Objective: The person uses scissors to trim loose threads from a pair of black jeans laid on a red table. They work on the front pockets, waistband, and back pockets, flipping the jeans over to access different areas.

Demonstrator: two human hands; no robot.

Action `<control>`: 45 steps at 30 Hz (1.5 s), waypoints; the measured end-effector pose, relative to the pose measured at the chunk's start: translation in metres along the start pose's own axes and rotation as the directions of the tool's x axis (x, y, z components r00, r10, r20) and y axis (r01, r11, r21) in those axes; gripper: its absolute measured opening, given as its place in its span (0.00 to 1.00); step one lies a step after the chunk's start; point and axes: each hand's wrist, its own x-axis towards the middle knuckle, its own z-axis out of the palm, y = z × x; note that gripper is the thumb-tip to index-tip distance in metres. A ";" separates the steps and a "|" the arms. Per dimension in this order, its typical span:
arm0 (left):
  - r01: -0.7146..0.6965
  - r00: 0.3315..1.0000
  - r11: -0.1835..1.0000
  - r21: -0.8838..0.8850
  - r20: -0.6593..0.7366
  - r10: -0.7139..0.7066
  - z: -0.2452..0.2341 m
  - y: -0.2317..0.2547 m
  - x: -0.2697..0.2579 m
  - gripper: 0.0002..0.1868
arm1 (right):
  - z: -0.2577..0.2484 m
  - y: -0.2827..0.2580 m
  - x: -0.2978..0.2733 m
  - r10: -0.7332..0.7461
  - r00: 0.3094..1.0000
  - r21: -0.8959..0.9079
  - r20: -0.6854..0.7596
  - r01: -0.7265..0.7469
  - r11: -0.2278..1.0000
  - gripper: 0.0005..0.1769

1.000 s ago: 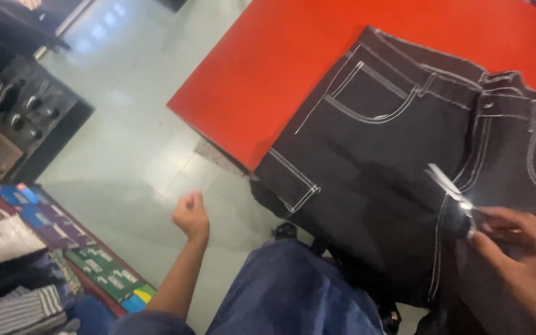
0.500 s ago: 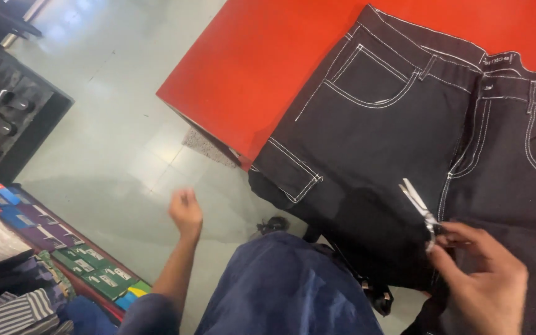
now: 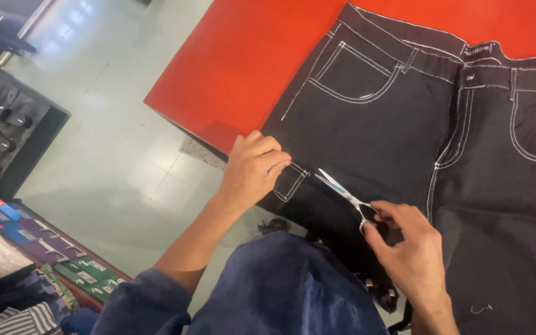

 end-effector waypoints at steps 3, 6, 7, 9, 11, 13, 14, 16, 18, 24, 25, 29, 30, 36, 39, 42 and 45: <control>0.013 0.995 0.997 0.077 0.093 -0.021 0.001 0.007 0.007 0.22 | 0.003 0.001 0.008 0.022 0.998 -0.060 0.056 -0.018 0.998 0.18; 0.028 0.990 0.995 0.095 0.134 -0.041 -0.001 0.005 0.013 0.26 | 0.005 -0.002 0.016 -0.020 0.994 -0.111 0.106 0.032 0.993 0.18; 0.028 0.990 0.995 0.096 0.134 -0.040 -0.001 0.006 0.014 0.26 | 0.008 0.000 0.018 -0.021 0.994 -0.111 0.106 0.032 0.993 0.18; 0.081 0.982 0.993 0.082 0.163 -0.093 -0.002 0.006 0.017 0.25 | 0.013 0.004 0.021 -0.113 0.990 -0.138 0.084 0.124 0.983 0.18; 0.091 0.981 0.994 0.059 0.169 -0.100 -0.004 0.003 0.016 0.24 | 0.015 0.003 0.023 -0.105 0.990 -0.128 0.098 0.117 0.985 0.18; 0.102 0.979 0.994 0.036 0.173 -0.107 -0.005 0.002 0.017 0.24 | 0.016 0.002 0.024 -0.097 0.989 -0.118 0.113 0.110 0.987 0.17; 0.087 0.982 0.996 0.032 0.165 -0.092 -0.006 0.002 0.018 0.24 | 0.016 0.001 0.025 -0.104 0.989 -0.115 0.107 0.116 0.986 0.18; 0.075 0.984 0.997 0.031 0.158 -0.079 -0.007 0.003 0.019 0.24 | 0.018 -0.001 0.027 -0.113 0.988 -0.111 0.104 0.124 0.986 0.18; 0.070 0.985 0.996 0.054 0.157 -0.077 -0.007 0.004 0.022 0.23 | 0.021 -0.004 0.031 -0.125 0.987 -0.098 0.104 0.135 0.986 0.16; 0.052 0.971 0.998 -0.037 0.237 -0.042 -0.022 -0.001 0.023 0.11 | 0.014 -0.001 0.030 -0.083 0.991 -0.129 0.101 0.096 0.987 0.18; 0.054 0.970 0.998 -0.037 0.238 -0.044 -0.022 -0.003 0.023 0.11 | 0.013 -0.001 0.030 -0.084 0.991 -0.128 0.102 0.097 0.987 0.18; 0.070 0.952 0.995 -0.076 0.305 -0.044 -0.017 -0.007 0.023 0.12 | 0.012 -0.002 0.030 -0.026 0.993 -0.143 0.119 0.043 0.989 0.18; 0.035 0.975 0.994 -0.107 0.223 -0.010 -0.014 -0.007 0.022 0.03 | 0.012 -0.003 0.030 0.006 0.991 -0.138 0.135 0.013 0.990 0.18; 0.064 0.961 0.997 -0.041 0.273 -0.051 -0.008 -0.007 0.023 0.06 | 0.017 -0.002 0.033 -0.121 0.989 -0.185 0.083 0.135 0.973 0.21; 0.074 0.957 0.997 -0.036 0.285 -0.061 -0.004 -0.006 0.024 0.05 | 0.018 -0.008 0.037 -0.095 0.989 -0.150 0.113 0.112 0.982 0.19; 0.070 0.960 0.997 -0.006 0.272 -0.066 -0.005 -0.002 0.027 0.06 | 0.016 -0.016 0.039 -0.071 0.987 -0.107 0.141 0.087 0.990 0.19; 0.058 0.968 0.998 0.007 0.243 -0.058 -0.003 0.000 0.027 0.07 | 0.015 -0.020 0.044 -0.016 0.979 -0.077 0.203 0.032 0.997 0.20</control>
